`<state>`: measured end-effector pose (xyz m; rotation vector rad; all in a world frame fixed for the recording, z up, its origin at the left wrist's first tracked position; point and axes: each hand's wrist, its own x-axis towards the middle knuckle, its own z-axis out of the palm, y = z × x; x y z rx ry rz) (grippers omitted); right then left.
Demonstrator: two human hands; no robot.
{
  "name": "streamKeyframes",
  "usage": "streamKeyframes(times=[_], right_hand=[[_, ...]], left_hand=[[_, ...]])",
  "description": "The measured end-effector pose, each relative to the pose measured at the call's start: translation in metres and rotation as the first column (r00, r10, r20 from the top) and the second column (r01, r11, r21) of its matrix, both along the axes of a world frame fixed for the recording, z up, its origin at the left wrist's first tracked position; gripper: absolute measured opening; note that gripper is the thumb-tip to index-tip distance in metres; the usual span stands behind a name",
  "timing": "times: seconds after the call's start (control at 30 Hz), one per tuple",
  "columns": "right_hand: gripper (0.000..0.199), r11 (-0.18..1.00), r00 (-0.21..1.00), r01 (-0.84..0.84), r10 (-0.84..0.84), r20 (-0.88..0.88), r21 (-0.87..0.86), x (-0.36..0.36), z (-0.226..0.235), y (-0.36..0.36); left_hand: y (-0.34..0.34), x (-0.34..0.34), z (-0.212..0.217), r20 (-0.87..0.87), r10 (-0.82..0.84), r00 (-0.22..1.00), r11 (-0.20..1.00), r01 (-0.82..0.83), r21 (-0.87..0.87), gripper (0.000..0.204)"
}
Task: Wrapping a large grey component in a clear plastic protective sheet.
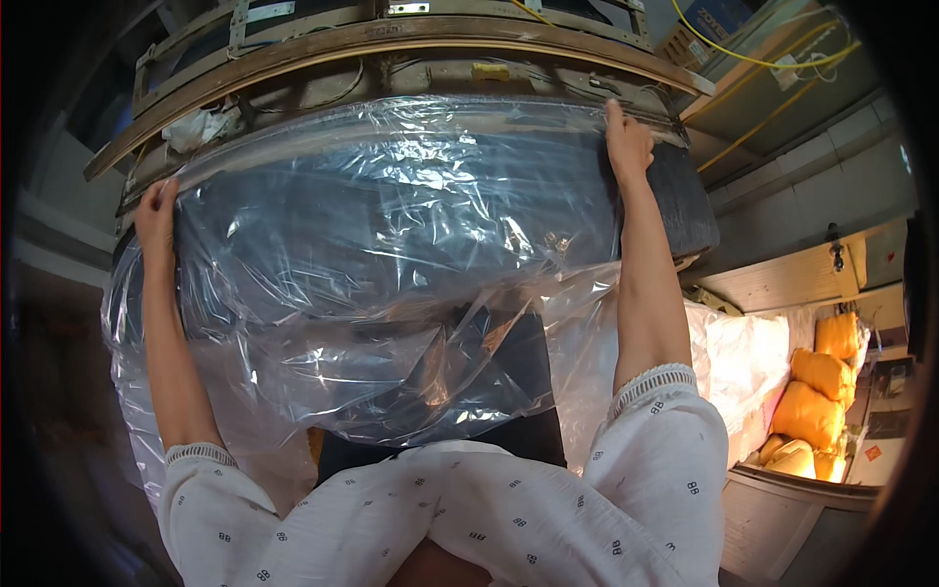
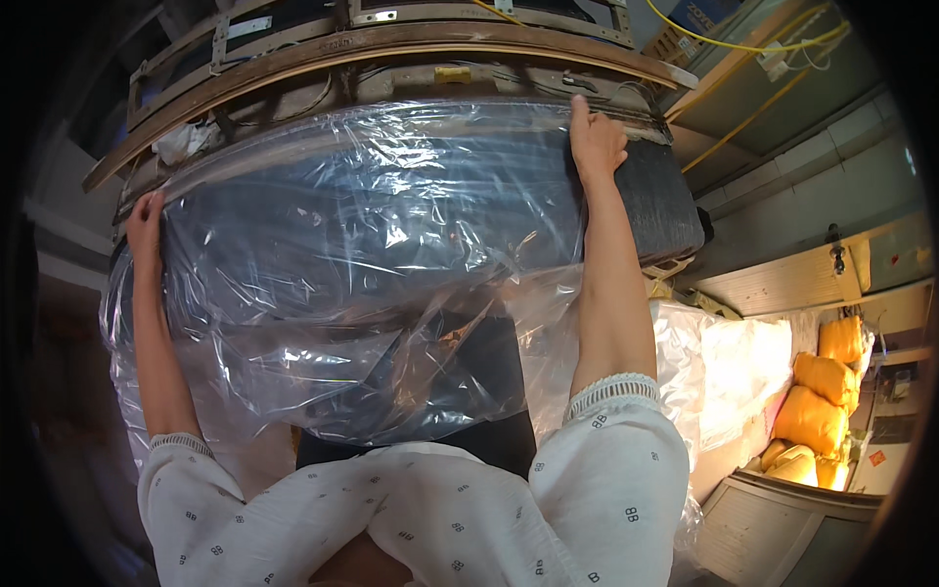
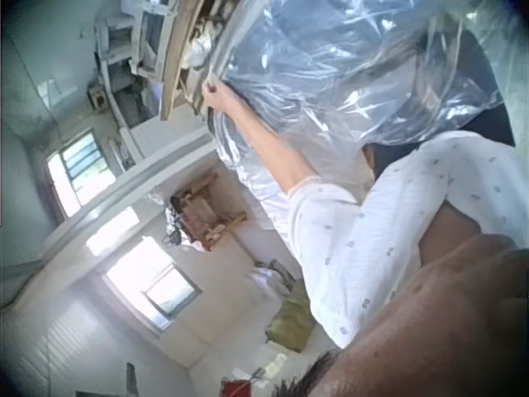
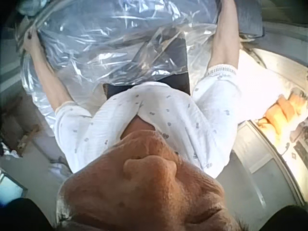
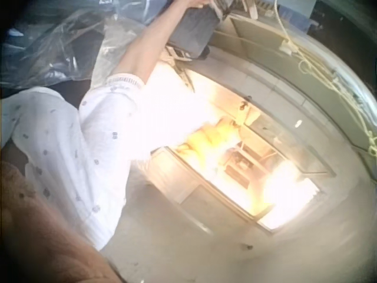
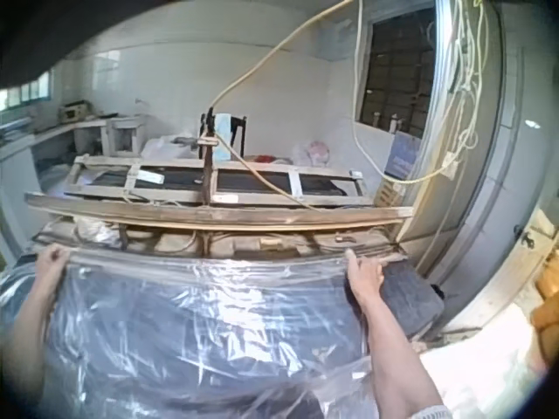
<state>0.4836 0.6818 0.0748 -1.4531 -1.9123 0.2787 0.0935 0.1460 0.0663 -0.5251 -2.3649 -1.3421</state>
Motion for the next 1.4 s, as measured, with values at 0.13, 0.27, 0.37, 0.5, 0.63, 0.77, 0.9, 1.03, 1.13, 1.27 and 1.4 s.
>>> streamKeyframes(times=[0.13, 0.27, 0.37, 0.5, 0.63, 0.77, 0.9, 1.03, 1.13, 1.27, 1.4], right_hand=[[0.031, 0.829, 0.826, -0.558, 0.55, -0.125, -0.039, 0.039, 0.003, -0.019], [0.014, 0.603, 0.423, -0.797, 0.505, -0.752, -0.043, 0.052, 0.014, -0.049], [0.013, 0.603, 0.428, -0.791, 0.427, -0.797, -0.102, 0.078, 0.026, -0.061], [0.013, 0.586, 0.395, -0.808, 0.465, -0.792, -0.059, 0.092, 0.045, -0.077], [0.012, 0.602, 0.372, -0.798, 0.508, -0.777, 0.012, 0.095, 0.061, -0.093], [0.012, 0.546, 0.334, -0.837, 0.568, -0.753, 0.041, 0.1, 0.082, -0.11], [0.013, 0.577, 0.357, -0.815, 0.568, -0.741, 0.05, 0.113, 0.101, -0.113], [0.014, 0.462, 0.212, -0.883, 0.546, -0.811, 0.08, 0.113, 0.112, -0.129], [0.015, 0.484, 0.199, -0.872, 0.481, -0.854, 0.069, 0.117, 0.126, -0.141], [0.034, 0.502, 0.305, -0.864, 0.567, -0.765, 0.027, 0.144, 0.139, -0.138], [0.036, 0.543, 0.365, -0.84, 0.594, -0.717, 0.022, 0.172, 0.155, -0.149]], left_hand=[[-0.035, 0.033, 0.04, 0.149, -0.097, 0.984, 0.952, 0.048, 0.303, 0.036], [-0.073, 0.065, 0.03, -0.223, 0.048, 0.974, 0.874, -0.149, -0.463, 0.034], [0.026, 0.195, 0.072, -0.544, -0.093, 0.834, 0.863, -0.205, -0.461, 0.035], [0.092, 0.37, 0.063, 0.005, -0.884, 0.467, 0.397, 0.755, -0.522, 0.065], [0.107, 0.434, -0.016, 0.083, -0.93, 0.358, 0.219, 0.723, -0.655, 0.07], [0.088, 0.409, -0.033, 0.455, -0.857, 0.243, 0.107, 0.947, -0.304, 0.022], [0.02, 0.357, 0.066, 0.438, -0.861, 0.258, 0.459, 0.765, 0.451, 0.004], [-0.043, 0.323, 0.108, 0.336, -0.745, 0.577, 0.65, 0.511, 0.563, 0.005], [-0.02, 0.34, 0.12, 0.346, -0.907, 0.24, 0.243, 0.969, -0.036, 0.006], [0.059, 0.332, 0.15, 0.442, -0.871, 0.213, 0.213, 0.976, -0.051, 0.013], [0.184, 0.345, 0.173, -0.246, -0.821, 0.516, 0.525, 0.851, 0.033, 0.024]])
